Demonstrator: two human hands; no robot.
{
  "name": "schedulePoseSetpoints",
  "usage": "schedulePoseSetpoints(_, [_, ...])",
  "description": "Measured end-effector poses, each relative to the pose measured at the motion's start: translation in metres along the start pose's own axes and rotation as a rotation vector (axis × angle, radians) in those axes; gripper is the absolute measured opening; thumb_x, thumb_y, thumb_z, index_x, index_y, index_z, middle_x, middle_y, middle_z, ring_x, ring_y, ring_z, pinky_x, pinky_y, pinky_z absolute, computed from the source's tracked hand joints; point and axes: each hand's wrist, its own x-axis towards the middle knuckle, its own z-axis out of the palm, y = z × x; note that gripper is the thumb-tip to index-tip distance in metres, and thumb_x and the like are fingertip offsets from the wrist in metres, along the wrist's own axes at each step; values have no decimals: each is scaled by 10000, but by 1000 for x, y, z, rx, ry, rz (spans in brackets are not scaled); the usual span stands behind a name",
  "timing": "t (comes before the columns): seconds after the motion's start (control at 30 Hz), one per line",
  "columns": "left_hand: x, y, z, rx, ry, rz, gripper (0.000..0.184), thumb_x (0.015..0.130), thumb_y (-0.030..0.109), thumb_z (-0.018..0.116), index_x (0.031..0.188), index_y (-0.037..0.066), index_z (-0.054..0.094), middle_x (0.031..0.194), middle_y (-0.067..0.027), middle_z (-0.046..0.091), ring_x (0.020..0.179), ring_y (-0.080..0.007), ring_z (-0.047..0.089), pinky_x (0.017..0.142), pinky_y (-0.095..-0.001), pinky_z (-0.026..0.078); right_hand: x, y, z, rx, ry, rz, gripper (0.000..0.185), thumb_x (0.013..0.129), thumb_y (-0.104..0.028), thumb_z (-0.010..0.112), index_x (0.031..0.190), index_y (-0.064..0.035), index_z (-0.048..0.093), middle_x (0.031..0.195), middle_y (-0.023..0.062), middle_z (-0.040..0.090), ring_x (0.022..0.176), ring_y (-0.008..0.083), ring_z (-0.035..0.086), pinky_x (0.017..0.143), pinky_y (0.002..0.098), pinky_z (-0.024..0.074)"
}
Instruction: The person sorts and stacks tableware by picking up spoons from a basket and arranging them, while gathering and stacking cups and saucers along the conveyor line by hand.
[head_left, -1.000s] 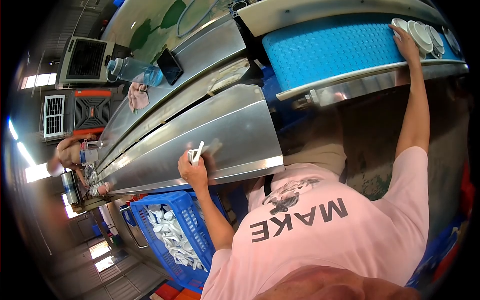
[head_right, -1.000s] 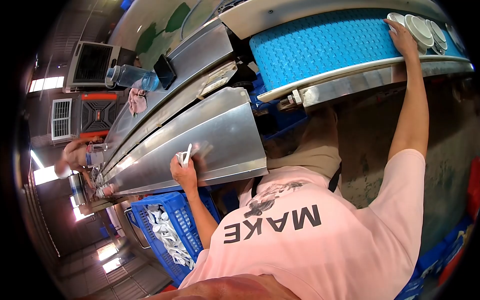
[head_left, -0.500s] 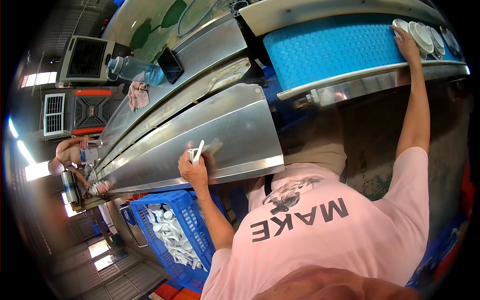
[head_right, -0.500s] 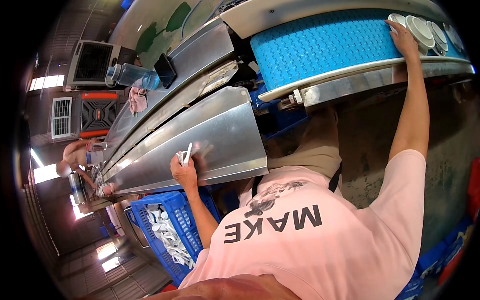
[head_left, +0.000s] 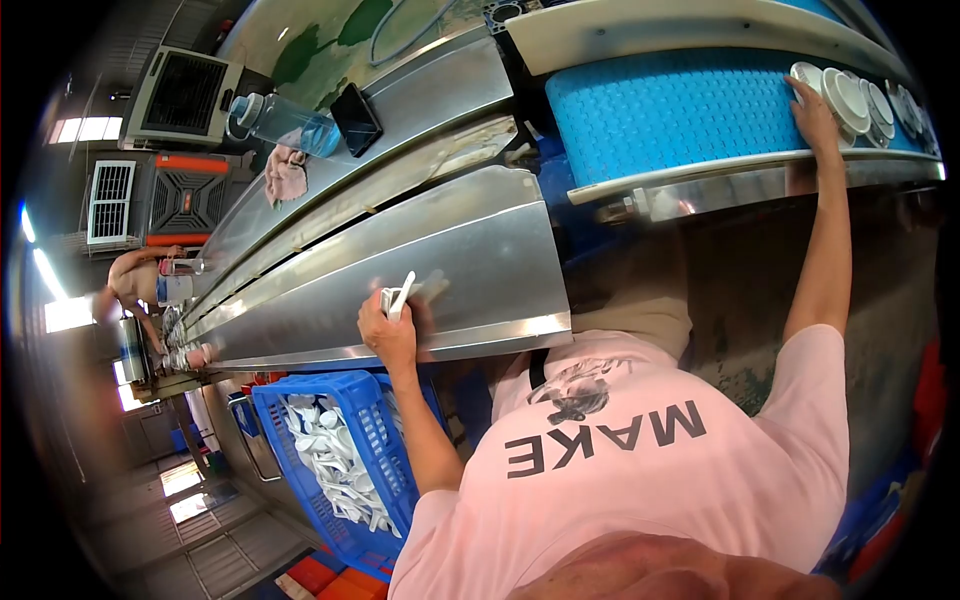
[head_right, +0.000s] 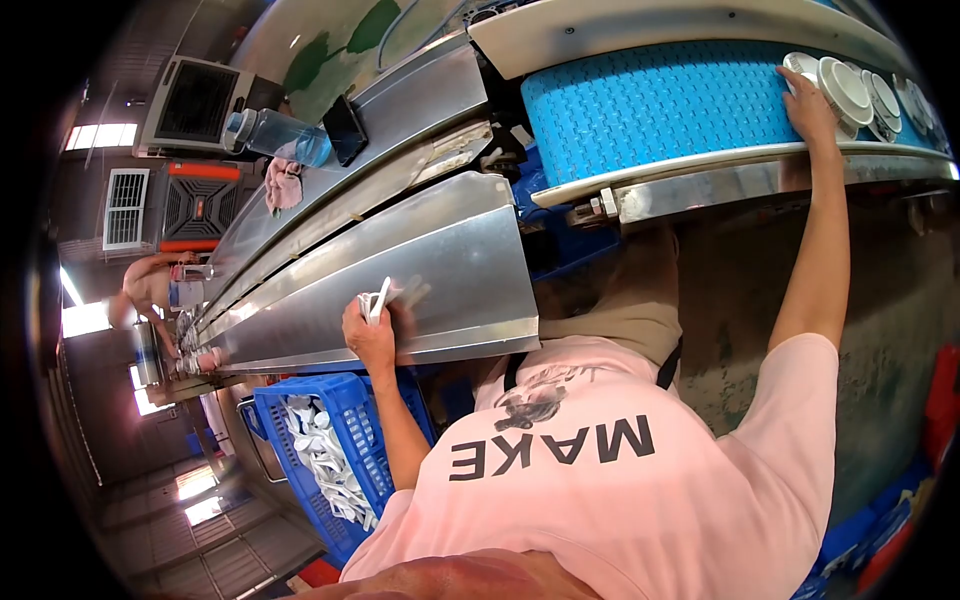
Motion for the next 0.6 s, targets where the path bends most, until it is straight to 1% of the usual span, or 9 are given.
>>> schedulePoseSetpoints(0.07, [1, 1, 1, -10, 45, 20, 323, 632, 62, 642, 942, 59, 554, 848, -116, 573, 809, -320, 530, 710, -401, 414, -12, -30, -11, -50, -2, -4, 374, 809, -144, 515, 1181, -184, 510, 1189, 117, 513, 1058, 319, 499, 882, 385, 404])
schedulePoseSetpoints(0.13, [2, 2, 2, -1, 39, 18, 325, 629, 60, 643, 941, 60, 554, 848, -114, 573, 808, -318, 530, 710, -398, 415, -19, -49, -14, -113, -34, 24, 357, 807, -144, 516, 1163, -168, 526, 1192, 123, 509, 1047, 324, 503, 876, 387, 407])
schedulePoseSetpoints(0.17, [2, 2, 1, 5, 35, 16, 326, 628, 58, 643, 941, 60, 554, 848, -114, 573, 807, -317, 530, 709, -397, 415, -22, -50, -10, -113, 36, -32, 339, 800, -145, 522, 1138, -153, 545, 1167, 140, 518, 1023, 332, 512, 862, 395, 413])
schedulePoseSetpoints(0.4, [1, -1, 2, -11, 50, 16, 315, 630, 59, 639, 933, 63, 554, 833, -108, 571, 796, -312, 530, 704, -395, 414, -29, -76, -6, -85, 42, -37, 331, 785, -164, 543, 1115, -142, 560, 1138, 172, 525, 995, 343, 521, 853, 400, 420])
schedulePoseSetpoints(0.47, [3, 0, 2, -13, 45, 16, 309, 632, 59, 637, 930, 64, 554, 825, -107, 569, 791, -313, 529, 702, -396, 413, -34, -90, -4, -75, 9, -12, 325, 782, -171, 549, 1105, -138, 564, 1149, 174, 520, 1001, 345, 518, 858, 399, 418])
schedulePoseSetpoints(0.6, [3, 1, 1, -20, 40, 11, 303, 634, 58, 636, 925, 64, 554, 820, -106, 569, 788, -314, 527, 701, -397, 411, -49, -123, -5, -81, 33, -1, 316, 782, -194, 556, 1093, -141, 574, 1143, 179, 524, 990, 347, 524, 850, 406, 425])
